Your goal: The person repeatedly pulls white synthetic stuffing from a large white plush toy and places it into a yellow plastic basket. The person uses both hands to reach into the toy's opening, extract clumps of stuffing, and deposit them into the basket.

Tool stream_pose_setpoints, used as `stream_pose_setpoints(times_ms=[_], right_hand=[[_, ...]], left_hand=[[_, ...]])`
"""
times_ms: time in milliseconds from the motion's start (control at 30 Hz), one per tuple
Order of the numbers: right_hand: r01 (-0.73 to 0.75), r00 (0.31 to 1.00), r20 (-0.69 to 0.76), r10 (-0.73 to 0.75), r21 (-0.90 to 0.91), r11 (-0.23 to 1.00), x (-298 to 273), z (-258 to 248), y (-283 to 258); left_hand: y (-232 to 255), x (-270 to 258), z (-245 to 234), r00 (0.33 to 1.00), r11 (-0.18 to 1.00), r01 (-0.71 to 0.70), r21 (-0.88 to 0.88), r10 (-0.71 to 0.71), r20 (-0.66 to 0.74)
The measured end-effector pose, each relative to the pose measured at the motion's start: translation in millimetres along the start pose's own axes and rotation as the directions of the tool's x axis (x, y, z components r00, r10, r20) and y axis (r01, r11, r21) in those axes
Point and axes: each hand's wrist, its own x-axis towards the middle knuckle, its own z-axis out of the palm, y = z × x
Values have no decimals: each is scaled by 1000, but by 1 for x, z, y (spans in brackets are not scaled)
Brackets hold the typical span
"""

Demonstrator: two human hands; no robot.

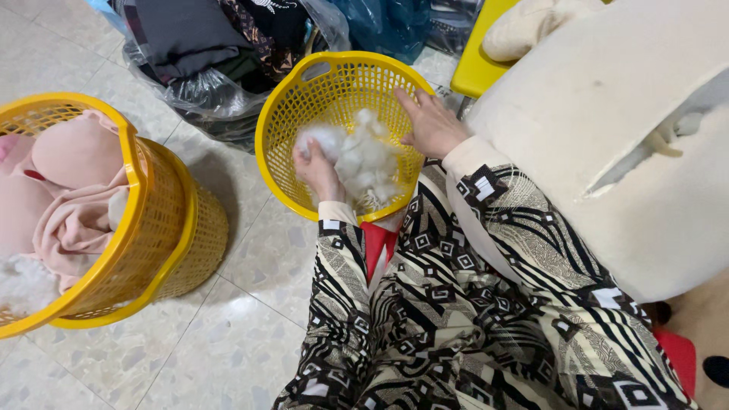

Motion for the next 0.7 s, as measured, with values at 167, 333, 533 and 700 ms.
stream_pose_setpoints(times_ms=[167,333,533,700], right_hand=[[186,977,-153,-146,285,940,9,8,0],[226,974,-104,-201,531,817,12,13,-6],[121,982,-190,-4,607,785,5,-7,-22],[274,898,-438,-39,487,829,-26,-36,-50]], left_hand=[[-6,-8,13,960,982,-30,-188,80,268],[0,-26,24,893,962,-18,-273,139,428],[33,-40,29,967,936,109,-336,-21,255],[29,-11,27,831,825,-549,136,521,195]])
